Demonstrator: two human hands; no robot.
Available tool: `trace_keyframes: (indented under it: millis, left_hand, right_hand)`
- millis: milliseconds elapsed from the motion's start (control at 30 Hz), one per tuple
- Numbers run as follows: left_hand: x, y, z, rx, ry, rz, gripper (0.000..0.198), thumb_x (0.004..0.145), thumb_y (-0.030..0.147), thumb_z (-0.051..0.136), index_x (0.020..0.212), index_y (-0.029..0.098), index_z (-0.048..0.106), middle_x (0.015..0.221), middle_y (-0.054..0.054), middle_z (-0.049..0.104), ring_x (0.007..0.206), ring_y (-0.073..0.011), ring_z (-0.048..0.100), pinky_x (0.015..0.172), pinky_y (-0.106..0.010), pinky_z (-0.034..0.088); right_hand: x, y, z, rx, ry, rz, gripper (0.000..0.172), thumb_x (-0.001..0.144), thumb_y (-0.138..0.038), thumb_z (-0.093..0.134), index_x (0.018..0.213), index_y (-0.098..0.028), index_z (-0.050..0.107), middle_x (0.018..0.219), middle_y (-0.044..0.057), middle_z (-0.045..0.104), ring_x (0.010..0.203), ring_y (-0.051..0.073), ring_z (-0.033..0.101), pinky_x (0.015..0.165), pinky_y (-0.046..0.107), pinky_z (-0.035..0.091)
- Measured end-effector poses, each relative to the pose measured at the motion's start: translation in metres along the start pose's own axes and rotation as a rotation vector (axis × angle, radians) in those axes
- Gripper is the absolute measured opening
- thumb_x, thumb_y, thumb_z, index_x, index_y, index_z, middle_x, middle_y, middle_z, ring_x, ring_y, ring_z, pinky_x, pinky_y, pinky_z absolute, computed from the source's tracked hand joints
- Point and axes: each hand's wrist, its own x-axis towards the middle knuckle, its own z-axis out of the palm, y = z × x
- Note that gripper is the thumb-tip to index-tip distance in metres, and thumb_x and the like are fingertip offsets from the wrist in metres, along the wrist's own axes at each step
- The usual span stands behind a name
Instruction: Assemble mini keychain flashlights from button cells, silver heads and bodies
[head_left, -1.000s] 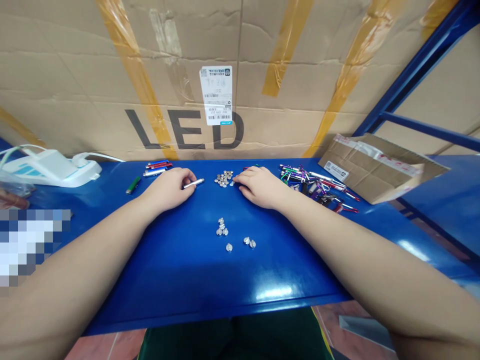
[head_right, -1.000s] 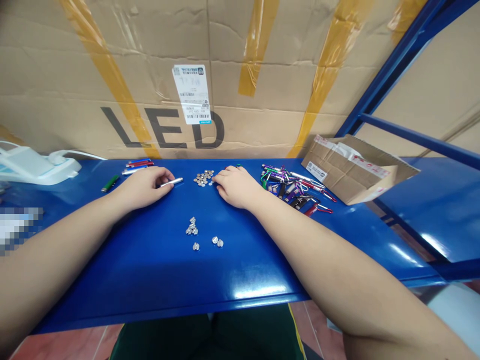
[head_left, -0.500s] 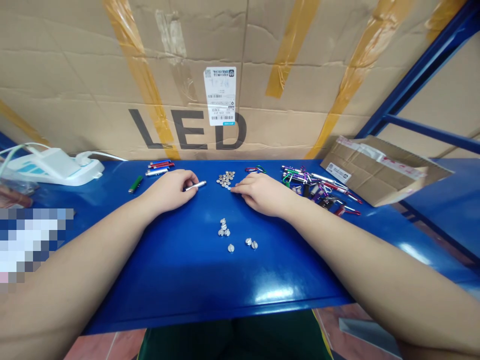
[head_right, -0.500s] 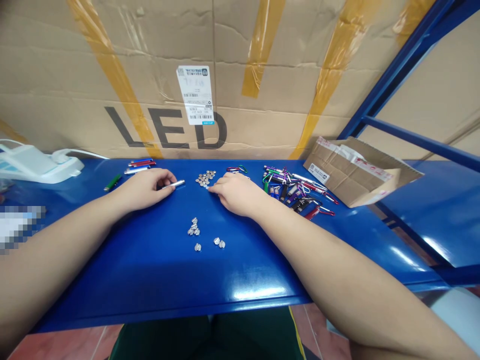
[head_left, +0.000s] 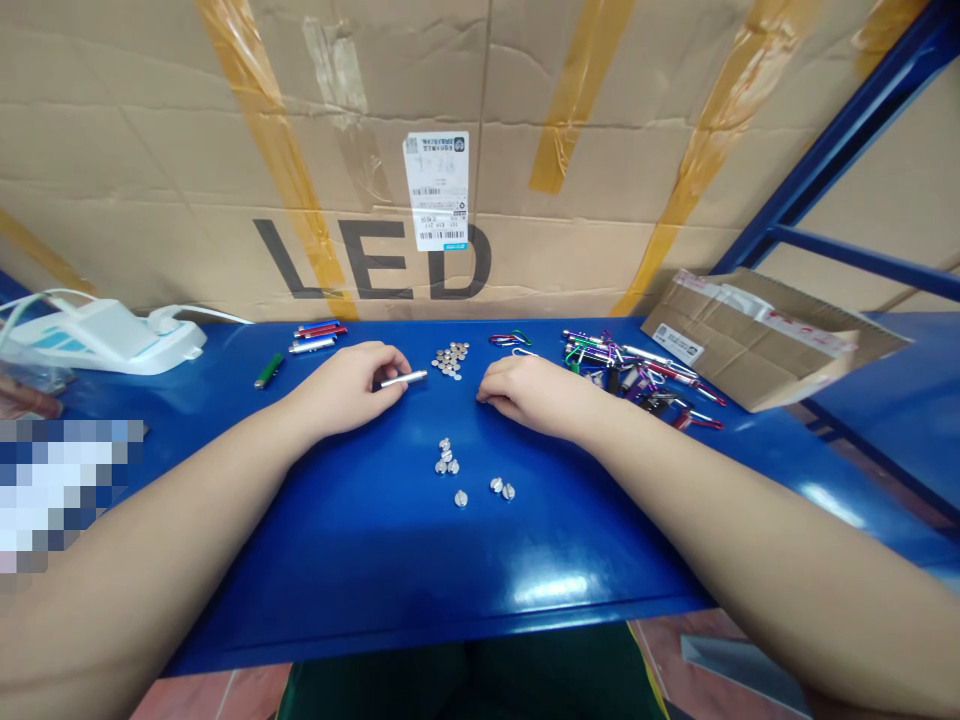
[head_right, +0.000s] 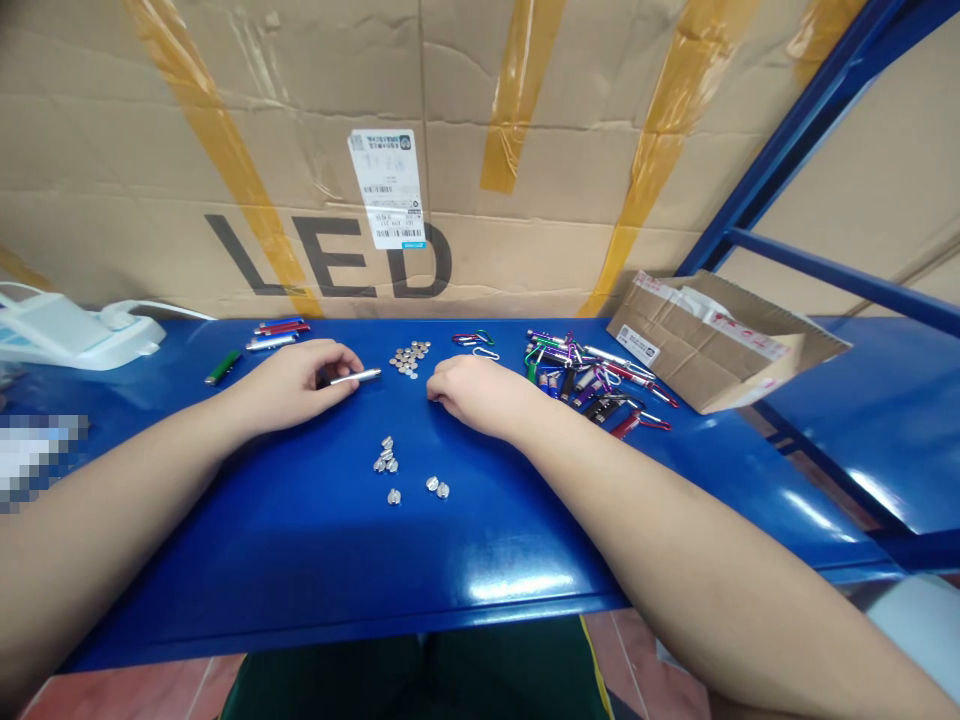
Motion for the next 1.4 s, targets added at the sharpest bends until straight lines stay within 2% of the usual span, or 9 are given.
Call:
trace_keyframes:
  millis: [200, 467, 700, 867, 1000, 1100, 1200, 1400]
  left_hand:
    - [-0.003, 0.01, 0.001, -0.056, -0.033, 0.086, 0.022, 0.091, 0.038, 0.061, 0.103, 0.022, 0.072, 0.094, -0.003, 0.067, 0.079, -0.0198, 0.062, 0.068, -0.031, 0.047]
    - [-0.004, 0.016, 0.001, -0.097, -0.083, 0.144, 0.021, 0.094, 0.037, 0.061, 0.105, 0.023, 0.071, 0.095, -0.003, 0.066, 0.083, -0.0192, 0.061, 0.069, -0.029, 0.046]
    - [-0.003, 0.02, 0.005, -0.124, -0.139, 0.204, 0.022, 0.098, 0.038, 0.058, 0.108, 0.023, 0.071, 0.098, -0.003, 0.065, 0.087, -0.0192, 0.062, 0.072, -0.029, 0.048]
    - [-0.003, 0.021, 0.005, -0.134, -0.124, 0.211, 0.024, 0.099, 0.039, 0.057, 0.109, 0.023, 0.071, 0.098, -0.004, 0.065, 0.085, -0.0187, 0.062, 0.071, -0.029, 0.049]
    - [-0.003, 0.018, 0.007, -0.148, -0.077, 0.195, 0.022, 0.095, 0.037, 0.06, 0.11, 0.023, 0.07, 0.101, -0.005, 0.065, 0.085, -0.0197, 0.063, 0.069, -0.03, 0.05]
    - [-0.004, 0.016, 0.011, -0.249, -0.022, 0.167, 0.023, 0.091, 0.036, 0.066, 0.108, 0.022, 0.068, 0.103, -0.006, 0.067, 0.089, -0.0213, 0.066, 0.074, -0.033, 0.053]
    - [-0.005, 0.016, 0.014, -0.446, -0.022, 0.101, 0.027, 0.086, 0.034, 0.071, 0.109, 0.02, 0.064, 0.101, -0.006, 0.069, 0.09, -0.0212, 0.068, 0.08, -0.036, 0.056]
    - [-0.007, 0.025, 0.017, -0.66, 0.003, 0.042, 0.033, 0.08, 0.029, 0.078, 0.106, 0.02, 0.061, 0.102, -0.006, 0.069, 0.084, -0.0174, 0.068, 0.078, -0.034, 0.057]
  right_hand:
    - [-0.001, 0.001, -0.001, 0.019, 0.003, -0.003, 0.02, 0.095, -0.008, 0.06, 0.098, -0.016, 0.078, 0.102, 0.01, 0.072, 0.092, 0.022, 0.068, 0.088, 0.034, 0.053]
    - [-0.003, 0.003, -0.001, 0.114, -0.018, 0.04, 0.013, 0.093, -0.012, 0.06, 0.093, -0.018, 0.073, 0.101, 0.008, 0.068, 0.094, 0.022, 0.065, 0.088, 0.034, 0.051]
    - [-0.002, -0.001, -0.003, 0.179, -0.047, 0.097, 0.013, 0.088, -0.008, 0.058, 0.09, -0.018, 0.067, 0.098, 0.007, 0.069, 0.086, 0.019, 0.062, 0.081, 0.032, 0.048]
    - [-0.002, -0.003, -0.003, 0.218, -0.02, 0.098, 0.017, 0.088, -0.005, 0.058, 0.095, -0.019, 0.066, 0.098, 0.005, 0.072, 0.083, 0.018, 0.062, 0.078, 0.03, 0.047]
    - [-0.007, 0.001, -0.006, 0.224, 0.032, 0.09, 0.015, 0.089, -0.009, 0.064, 0.1, -0.018, 0.068, 0.103, 0.006, 0.073, 0.086, 0.018, 0.064, 0.078, 0.029, 0.048]
    - [-0.013, 0.004, -0.008, 0.212, 0.03, 0.084, 0.015, 0.089, -0.012, 0.067, 0.103, -0.017, 0.072, 0.105, 0.007, 0.074, 0.091, 0.02, 0.066, 0.083, 0.031, 0.05]
    - [-0.016, 0.007, -0.009, 0.186, -0.005, 0.08, 0.017, 0.09, -0.014, 0.067, 0.104, -0.018, 0.076, 0.104, 0.008, 0.074, 0.093, 0.021, 0.068, 0.087, 0.033, 0.052]
    - [-0.016, 0.009, -0.006, 0.152, -0.032, 0.053, 0.02, 0.091, -0.011, 0.064, 0.103, -0.017, 0.079, 0.104, 0.008, 0.075, 0.091, 0.02, 0.069, 0.087, 0.033, 0.053]
